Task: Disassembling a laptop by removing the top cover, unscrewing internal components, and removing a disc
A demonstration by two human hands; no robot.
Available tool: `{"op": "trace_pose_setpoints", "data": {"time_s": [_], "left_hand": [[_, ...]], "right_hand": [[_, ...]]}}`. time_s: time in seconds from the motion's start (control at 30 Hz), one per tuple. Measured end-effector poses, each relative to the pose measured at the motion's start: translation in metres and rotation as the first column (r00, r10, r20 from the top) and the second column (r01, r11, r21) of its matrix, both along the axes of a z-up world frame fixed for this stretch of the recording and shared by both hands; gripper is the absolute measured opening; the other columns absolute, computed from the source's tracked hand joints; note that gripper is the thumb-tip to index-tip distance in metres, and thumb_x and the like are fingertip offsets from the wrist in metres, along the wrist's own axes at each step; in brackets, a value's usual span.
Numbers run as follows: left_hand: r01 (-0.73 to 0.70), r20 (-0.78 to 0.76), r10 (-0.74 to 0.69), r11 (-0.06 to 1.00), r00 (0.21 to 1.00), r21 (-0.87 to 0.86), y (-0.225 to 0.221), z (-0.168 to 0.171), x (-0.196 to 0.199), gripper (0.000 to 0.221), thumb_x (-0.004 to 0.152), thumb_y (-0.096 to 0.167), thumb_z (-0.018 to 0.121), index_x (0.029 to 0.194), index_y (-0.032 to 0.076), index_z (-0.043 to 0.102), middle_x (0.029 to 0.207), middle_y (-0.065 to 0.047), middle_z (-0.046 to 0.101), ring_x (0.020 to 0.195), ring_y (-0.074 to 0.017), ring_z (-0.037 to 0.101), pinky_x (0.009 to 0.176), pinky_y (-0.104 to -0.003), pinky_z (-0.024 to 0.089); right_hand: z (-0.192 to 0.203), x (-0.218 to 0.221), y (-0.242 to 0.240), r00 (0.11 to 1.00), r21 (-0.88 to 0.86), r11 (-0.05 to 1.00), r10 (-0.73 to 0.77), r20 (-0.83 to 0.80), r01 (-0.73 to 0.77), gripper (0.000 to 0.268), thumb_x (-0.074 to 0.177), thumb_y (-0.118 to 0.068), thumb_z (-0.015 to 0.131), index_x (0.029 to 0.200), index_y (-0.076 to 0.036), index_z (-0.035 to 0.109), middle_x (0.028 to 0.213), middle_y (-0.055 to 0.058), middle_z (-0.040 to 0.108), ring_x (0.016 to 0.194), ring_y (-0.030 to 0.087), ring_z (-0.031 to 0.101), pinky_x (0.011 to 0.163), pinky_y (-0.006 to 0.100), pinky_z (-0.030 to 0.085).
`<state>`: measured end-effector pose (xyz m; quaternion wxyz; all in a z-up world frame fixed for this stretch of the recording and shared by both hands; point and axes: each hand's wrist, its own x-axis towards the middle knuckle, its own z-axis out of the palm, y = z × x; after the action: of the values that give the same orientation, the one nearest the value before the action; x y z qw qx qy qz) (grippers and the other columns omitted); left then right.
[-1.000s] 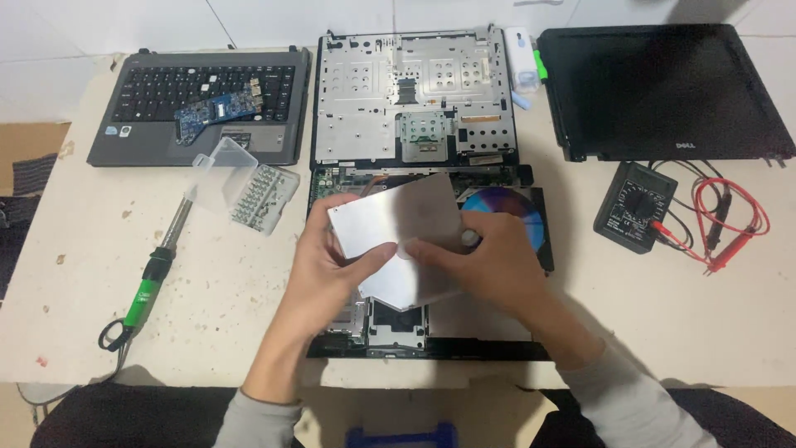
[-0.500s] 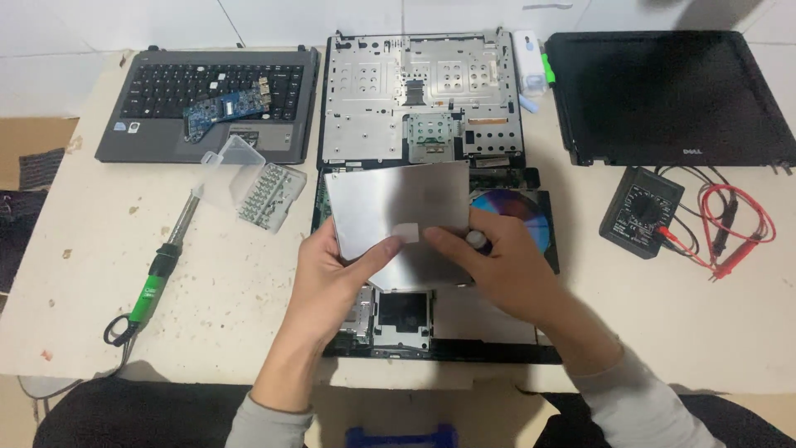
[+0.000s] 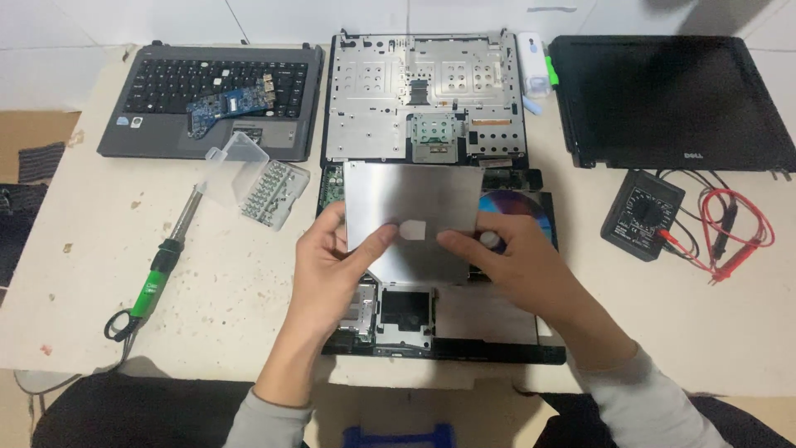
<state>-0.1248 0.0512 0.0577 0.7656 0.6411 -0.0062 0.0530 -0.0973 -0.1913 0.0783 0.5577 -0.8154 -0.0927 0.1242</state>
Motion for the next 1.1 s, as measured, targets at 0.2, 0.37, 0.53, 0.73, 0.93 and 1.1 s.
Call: {"op": "trace_pose_setpoints", "data": {"time_s": [0.2, 0.37, 0.53, 0.73, 0.93, 1.1], "left_hand": [[-0.025, 0.028, 0.023, 0.996, 0.999, 0.087, 0.002, 0.019, -0.001, 0.027, 0.101, 0.012, 0.080, 0.122, -0.005, 0.076, 0.095, -0.023, 0.088, 0.085, -0.0237, 0.082, 0.081, -0.042, 0.069], [0.022, 0.058, -0.031, 0.988, 0.998, 0.155, -0.005, 0.006, -0.002, 0.025, 0.106, 0.015, 0.074, 0.120, -0.006, 0.078, 0.096, -0.027, 0.087, 0.086, -0.0312, 0.085, 0.084, -0.047, 0.068], [0.071, 0.036, -0.081, 0.969, 0.996, 0.235, -0.007, 0.001, -0.002, 0.025, 0.110, 0.020, 0.070, 0.104, 0.000, 0.083, 0.078, -0.016, 0.086, 0.080, -0.0168, 0.074, 0.079, -0.040, 0.063], [0.051, 0.020, -0.061, 0.939, 0.998, 0.339, -0.005, 0.005, 0.003, 0.045, 0.119, 0.022, 0.055, 0.085, 0.006, 0.080, 0.055, -0.010, 0.069, 0.066, -0.0114, 0.051, 0.064, -0.031, 0.045], [0.058, 0.000, -0.058, 0.996, 0.998, -0.070, -0.008, 0.016, -0.007, 0.043, 0.110, 0.023, 0.059, 0.142, -0.005, 0.067, 0.108, -0.026, 0.082, 0.095, -0.0333, 0.078, 0.092, -0.049, 0.062], [-0.053, -0.066, 0.029, 0.921, 0.997, -0.386, -0.022, 0.011, -0.012, 0.060, 0.100, 0.002, 0.069, 0.159, -0.001, 0.056, 0.144, -0.018, 0.075, 0.130, -0.0279, 0.073, 0.108, -0.049, 0.062]], "right_hand": [[-0.019, -0.002, -0.005, 0.999, -0.018, 0.999, -0.049, 0.008, 0.049, 0.037, 0.102, -0.041, 0.079, 0.112, -0.007, 0.091, 0.097, 0.020, 0.090, 0.100, 0.026, 0.077, 0.090, 0.052, 0.060], [0.026, -0.005, 0.005, 0.983, -0.020, 0.986, -0.162, 0.089, 0.164, 0.061, 0.085, -0.051, 0.092, 0.119, -0.002, 0.079, 0.106, 0.029, 0.080, 0.112, 0.043, 0.076, 0.100, 0.060, 0.057], [0.032, -0.013, 0.006, 0.961, -0.015, 0.970, -0.238, 0.141, 0.243, 0.074, 0.076, -0.043, 0.103, 0.130, -0.004, 0.073, 0.117, 0.033, 0.074, 0.122, 0.058, 0.071, 0.104, 0.073, 0.053], [0.015, -0.007, 0.003, 0.970, -0.024, 0.976, -0.211, 0.118, 0.216, 0.055, 0.084, -0.043, 0.098, 0.121, -0.006, 0.081, 0.111, 0.029, 0.081, 0.118, 0.050, 0.077, 0.104, 0.065, 0.057], [0.023, -0.007, 0.001, 0.932, 0.016, 0.938, -0.346, 0.106, 0.346, 0.031, 0.099, -0.038, 0.089, 0.109, -0.009, 0.088, 0.095, 0.015, 0.085, 0.098, 0.023, 0.078, 0.097, 0.049, 0.061], [0.012, -0.011, 0.007, 0.949, -0.020, 0.951, -0.305, 0.079, 0.308, 0.034, 0.102, -0.044, 0.083, 0.101, -0.011, 0.092, 0.087, 0.016, 0.086, 0.089, 0.026, 0.081, 0.088, 0.045, 0.062]]}}
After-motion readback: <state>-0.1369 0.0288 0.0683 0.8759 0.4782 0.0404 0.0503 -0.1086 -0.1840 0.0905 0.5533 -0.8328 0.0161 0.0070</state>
